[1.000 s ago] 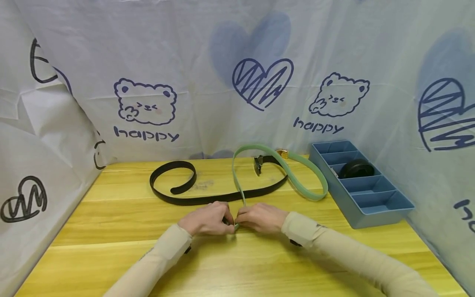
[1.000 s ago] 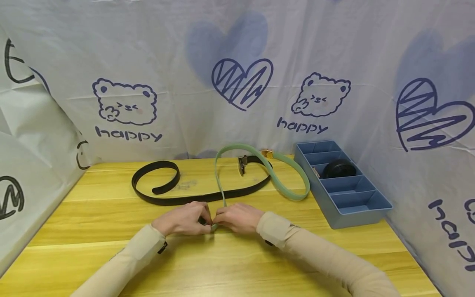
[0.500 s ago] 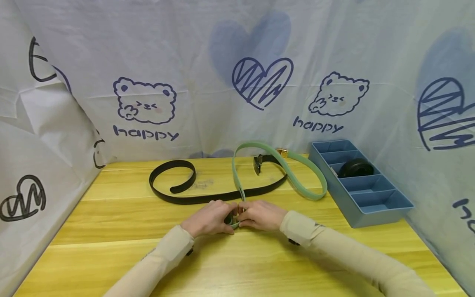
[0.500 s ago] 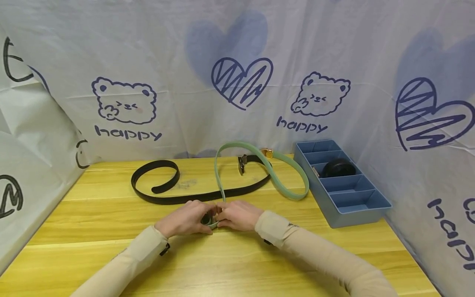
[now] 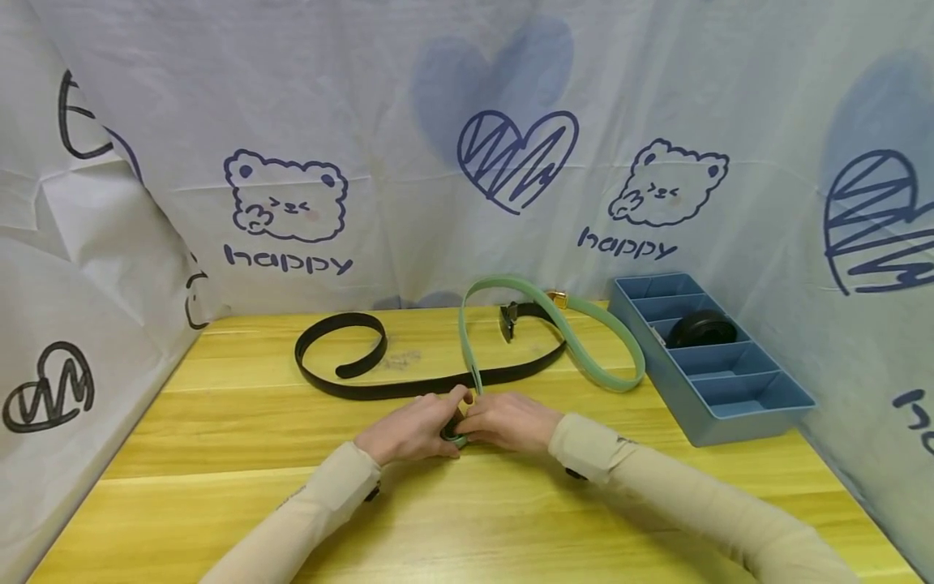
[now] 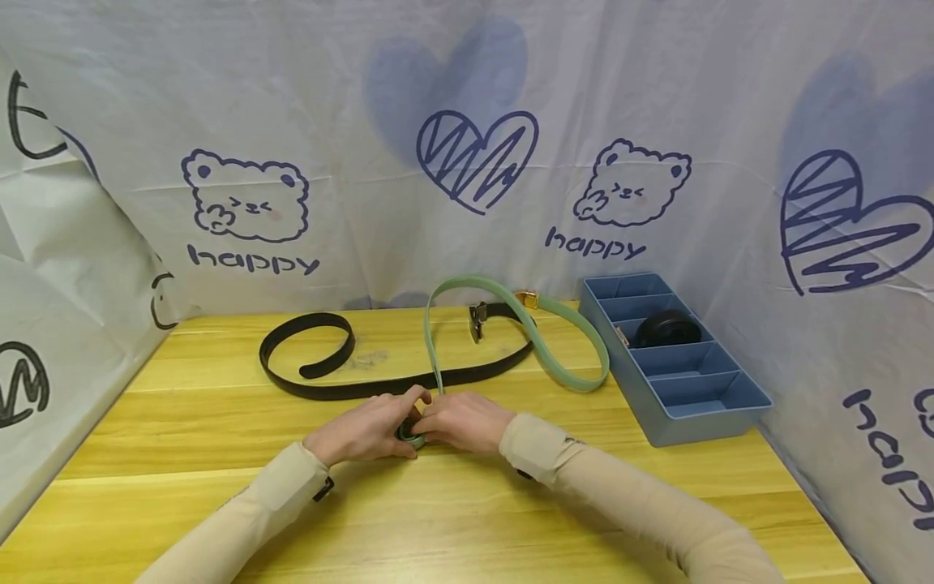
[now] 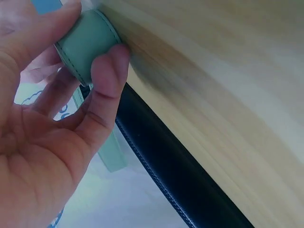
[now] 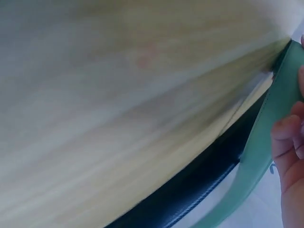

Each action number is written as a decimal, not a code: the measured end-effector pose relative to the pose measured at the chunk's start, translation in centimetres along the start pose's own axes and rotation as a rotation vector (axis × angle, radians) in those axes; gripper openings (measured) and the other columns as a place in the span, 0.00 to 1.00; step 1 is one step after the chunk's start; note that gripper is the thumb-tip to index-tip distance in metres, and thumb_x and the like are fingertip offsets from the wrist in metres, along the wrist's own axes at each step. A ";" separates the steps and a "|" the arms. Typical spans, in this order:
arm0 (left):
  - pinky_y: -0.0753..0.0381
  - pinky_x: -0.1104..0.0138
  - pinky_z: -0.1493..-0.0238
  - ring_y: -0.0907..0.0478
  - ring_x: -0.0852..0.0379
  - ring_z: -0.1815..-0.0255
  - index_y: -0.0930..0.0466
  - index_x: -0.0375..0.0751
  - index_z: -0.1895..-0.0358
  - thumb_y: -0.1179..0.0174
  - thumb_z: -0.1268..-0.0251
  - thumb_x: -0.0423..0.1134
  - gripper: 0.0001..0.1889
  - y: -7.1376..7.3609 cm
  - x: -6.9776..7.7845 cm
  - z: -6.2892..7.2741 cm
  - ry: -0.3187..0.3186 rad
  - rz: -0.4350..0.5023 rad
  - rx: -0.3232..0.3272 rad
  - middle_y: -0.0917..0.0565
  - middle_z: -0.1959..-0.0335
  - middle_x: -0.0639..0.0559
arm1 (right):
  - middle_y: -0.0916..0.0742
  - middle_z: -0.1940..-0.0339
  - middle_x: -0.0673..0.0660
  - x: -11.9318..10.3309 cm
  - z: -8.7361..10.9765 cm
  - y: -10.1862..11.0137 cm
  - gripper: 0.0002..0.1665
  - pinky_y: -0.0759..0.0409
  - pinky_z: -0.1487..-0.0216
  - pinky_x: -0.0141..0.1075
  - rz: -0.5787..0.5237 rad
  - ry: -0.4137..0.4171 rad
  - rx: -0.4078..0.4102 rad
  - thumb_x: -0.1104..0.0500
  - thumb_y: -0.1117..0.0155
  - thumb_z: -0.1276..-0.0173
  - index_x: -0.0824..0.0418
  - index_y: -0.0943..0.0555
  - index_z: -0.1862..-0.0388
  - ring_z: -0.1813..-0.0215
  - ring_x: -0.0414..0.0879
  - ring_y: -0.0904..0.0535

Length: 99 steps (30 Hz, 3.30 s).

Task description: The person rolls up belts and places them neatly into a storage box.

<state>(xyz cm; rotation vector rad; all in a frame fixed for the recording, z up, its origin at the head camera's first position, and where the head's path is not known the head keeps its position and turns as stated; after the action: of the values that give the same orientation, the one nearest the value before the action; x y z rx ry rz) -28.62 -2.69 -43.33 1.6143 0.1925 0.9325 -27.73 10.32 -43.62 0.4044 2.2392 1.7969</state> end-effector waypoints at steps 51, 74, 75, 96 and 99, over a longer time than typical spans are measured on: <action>0.29 0.72 0.74 0.31 0.66 0.78 0.15 0.45 0.69 0.24 0.50 0.44 0.10 -0.1 0.6 -0.6 0.039 -0.077 -0.007 0.19 0.77 0.61 | 0.11 0.51 0.45 1.3 0.9 -0.2 0.16 0.22 0.52 0.25 -0.215 -0.076 -0.103 0.55 0.41 0.27 0.51 0.16 0.42 0.54 0.35 0.16; 0.33 0.72 0.76 0.35 0.67 0.79 0.17 0.45 0.73 0.23 0.52 0.41 0.10 -0.2 0.9 -0.7 0.038 -0.129 -0.027 0.21 0.79 0.62 | 0.15 0.57 0.44 5.3 1.9 1.4 0.12 0.25 0.54 0.35 0.190 -0.050 0.072 0.44 0.36 0.33 0.48 0.15 0.58 0.57 0.42 0.27; 0.33 0.73 0.76 0.34 0.67 0.79 0.17 0.45 0.72 0.23 0.52 0.41 0.10 -0.2 0.9 -0.7 0.039 -0.129 -0.027 0.22 0.79 0.62 | 0.15 0.59 0.44 5.3 2.1 1.5 0.12 0.27 0.55 0.35 0.199 -0.047 0.081 0.44 0.37 0.33 0.48 0.14 0.60 0.59 0.41 0.28; 0.22 0.69 0.66 0.24 0.65 0.71 0.15 0.44 0.69 0.23 0.53 0.41 0.11 0.1 0.9 -0.7 0.045 -0.142 -0.057 0.14 0.70 0.56 | 0.14 0.70 0.41 3.0 2.0 1.0 0.08 0.22 0.65 0.28 0.000 -0.084 -0.053 0.47 0.36 0.31 0.48 0.14 0.65 0.68 0.33 0.20; 0.25 0.70 0.67 0.26 0.64 0.72 0.15 0.43 0.67 0.23 0.52 0.40 0.11 0.1 0.9 -0.7 0.038 -0.134 -0.064 0.15 0.70 0.57 | 0.14 0.67 0.42 2.0 1.8 0.4 0.08 0.22 0.61 0.27 -0.019 -0.007 -0.048 0.49 0.35 0.31 0.49 0.15 0.59 0.64 0.35 0.19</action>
<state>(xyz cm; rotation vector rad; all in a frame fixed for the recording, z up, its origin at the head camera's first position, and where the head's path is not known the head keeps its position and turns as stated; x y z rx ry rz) -28.56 -1.67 -42.82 1.5068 0.2910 0.8578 -28.87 12.80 -43.62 0.3782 2.1835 1.8334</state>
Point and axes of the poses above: each hand's wrist, its own z-axis away from the middle knuckle, its own y-axis out of the back of the hand, x = y × z, the point moved 5 cm from there along -z, towards the middle knuckle
